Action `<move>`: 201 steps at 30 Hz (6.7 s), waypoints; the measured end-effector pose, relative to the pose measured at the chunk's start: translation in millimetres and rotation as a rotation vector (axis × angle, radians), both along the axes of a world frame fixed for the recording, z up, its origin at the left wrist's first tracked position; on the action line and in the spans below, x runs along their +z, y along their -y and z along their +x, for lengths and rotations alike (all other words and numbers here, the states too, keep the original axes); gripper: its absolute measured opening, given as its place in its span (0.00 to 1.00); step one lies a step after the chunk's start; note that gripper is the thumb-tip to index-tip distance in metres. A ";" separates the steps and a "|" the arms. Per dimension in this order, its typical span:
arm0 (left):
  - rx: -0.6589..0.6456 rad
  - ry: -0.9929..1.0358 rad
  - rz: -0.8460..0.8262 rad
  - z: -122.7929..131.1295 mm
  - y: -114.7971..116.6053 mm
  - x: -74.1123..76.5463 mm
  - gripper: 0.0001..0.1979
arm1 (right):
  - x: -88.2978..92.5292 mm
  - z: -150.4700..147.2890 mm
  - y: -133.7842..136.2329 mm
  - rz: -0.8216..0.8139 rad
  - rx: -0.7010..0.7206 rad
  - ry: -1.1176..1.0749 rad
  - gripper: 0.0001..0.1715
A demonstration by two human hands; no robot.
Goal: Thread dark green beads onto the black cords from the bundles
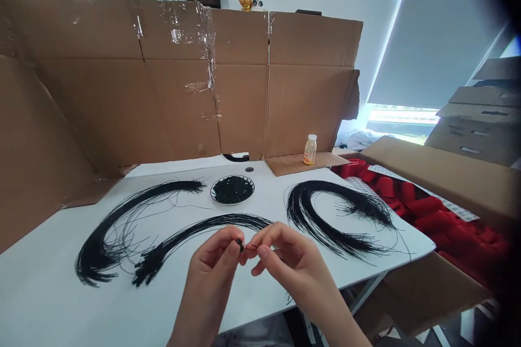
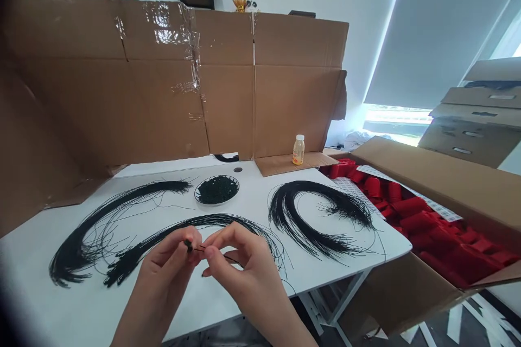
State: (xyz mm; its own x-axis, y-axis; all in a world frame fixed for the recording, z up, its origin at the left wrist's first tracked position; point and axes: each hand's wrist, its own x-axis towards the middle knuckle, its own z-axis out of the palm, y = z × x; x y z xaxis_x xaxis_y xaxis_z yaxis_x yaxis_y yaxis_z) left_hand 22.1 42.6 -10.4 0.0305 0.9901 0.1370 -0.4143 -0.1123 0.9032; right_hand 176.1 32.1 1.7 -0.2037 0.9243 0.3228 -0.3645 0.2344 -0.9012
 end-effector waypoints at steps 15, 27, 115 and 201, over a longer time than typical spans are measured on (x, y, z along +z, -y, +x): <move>0.234 -0.097 0.480 10.9 13.1 -11.8 0.02 | 6.6 -7.4 21.0 -0.039 -0.068 -0.116 0.11; 0.418 -0.323 0.750 8.5 13.5 -18.0 0.11 | 6.2 -9.7 24.8 -0.020 -0.124 -0.054 0.08; -0.070 0.216 0.114 13.6 23.5 -7.8 0.06 | 1.4 -4.2 13.7 0.128 0.013 0.054 0.08; -0.018 0.338 -0.152 14.5 23.7 3.9 0.11 | -1.8 -8.1 17.0 0.231 -0.159 0.067 0.10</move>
